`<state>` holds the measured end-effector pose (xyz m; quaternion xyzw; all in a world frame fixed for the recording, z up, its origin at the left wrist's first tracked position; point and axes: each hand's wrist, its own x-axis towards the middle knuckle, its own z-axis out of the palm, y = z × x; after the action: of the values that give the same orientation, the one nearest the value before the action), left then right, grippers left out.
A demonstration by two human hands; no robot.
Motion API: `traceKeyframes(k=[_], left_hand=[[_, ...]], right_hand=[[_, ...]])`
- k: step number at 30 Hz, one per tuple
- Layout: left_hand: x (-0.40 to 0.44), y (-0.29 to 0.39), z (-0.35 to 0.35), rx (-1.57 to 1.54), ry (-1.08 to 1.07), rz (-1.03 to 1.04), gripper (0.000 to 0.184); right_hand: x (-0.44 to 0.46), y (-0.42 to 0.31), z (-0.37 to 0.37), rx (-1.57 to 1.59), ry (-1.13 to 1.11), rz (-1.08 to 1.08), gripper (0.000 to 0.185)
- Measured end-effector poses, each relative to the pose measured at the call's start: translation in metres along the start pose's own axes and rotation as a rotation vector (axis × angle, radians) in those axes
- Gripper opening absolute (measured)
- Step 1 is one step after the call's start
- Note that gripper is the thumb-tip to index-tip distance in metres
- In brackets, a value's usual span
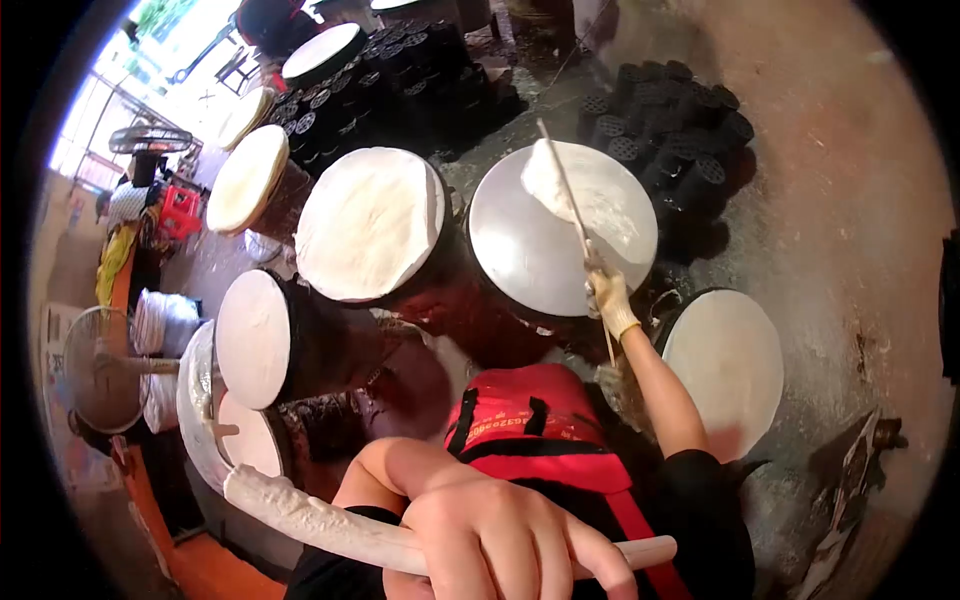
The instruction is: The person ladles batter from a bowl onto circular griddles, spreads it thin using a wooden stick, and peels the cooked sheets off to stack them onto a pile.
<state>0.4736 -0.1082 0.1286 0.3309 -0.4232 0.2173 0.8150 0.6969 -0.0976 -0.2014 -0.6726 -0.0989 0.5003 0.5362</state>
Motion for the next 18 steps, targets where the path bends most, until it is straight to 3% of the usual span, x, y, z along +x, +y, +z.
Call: traceKeyframes(k=[3,6,8,9,10,12,15,18], left_hand=[[0.013,-0.01,-0.006,0.052,-0.041,-0.046,0.047],[0.009,-0.02,0.005,0.063,0.102,-0.054,0.046],[0.012,-0.025,0.008,0.08,0.142,-0.043,0.046],[0.014,-0.028,0.011,0.088,0.171,-0.027,0.045],[0.017,-0.034,0.015,0.091,0.221,0.012,0.045],[0.019,-0.045,0.02,0.098,0.281,0.055,0.045],[0.019,-0.057,0.015,0.107,0.291,0.055,0.046],[0.017,-0.06,0.0,0.09,0.23,0.002,0.046]], right_hand=[[-0.024,-0.006,-0.016,-0.111,-0.18,0.014,0.04],[-0.053,-0.023,-0.063,-0.073,-0.319,0.092,0.045],[-0.034,-0.012,-0.086,-0.06,-0.228,-0.006,0.029],[-0.022,-0.013,-0.088,-0.06,-0.073,0.052,0.034],[-0.011,-0.018,-0.08,0.026,0.053,-0.031,0.033],[0.011,-0.026,-0.071,0.036,0.013,0.018,0.033],[0.012,-0.015,-0.05,-0.226,-0.285,0.003,0.033],[-0.026,-0.039,-0.077,-0.174,-0.48,0.09,0.038]])
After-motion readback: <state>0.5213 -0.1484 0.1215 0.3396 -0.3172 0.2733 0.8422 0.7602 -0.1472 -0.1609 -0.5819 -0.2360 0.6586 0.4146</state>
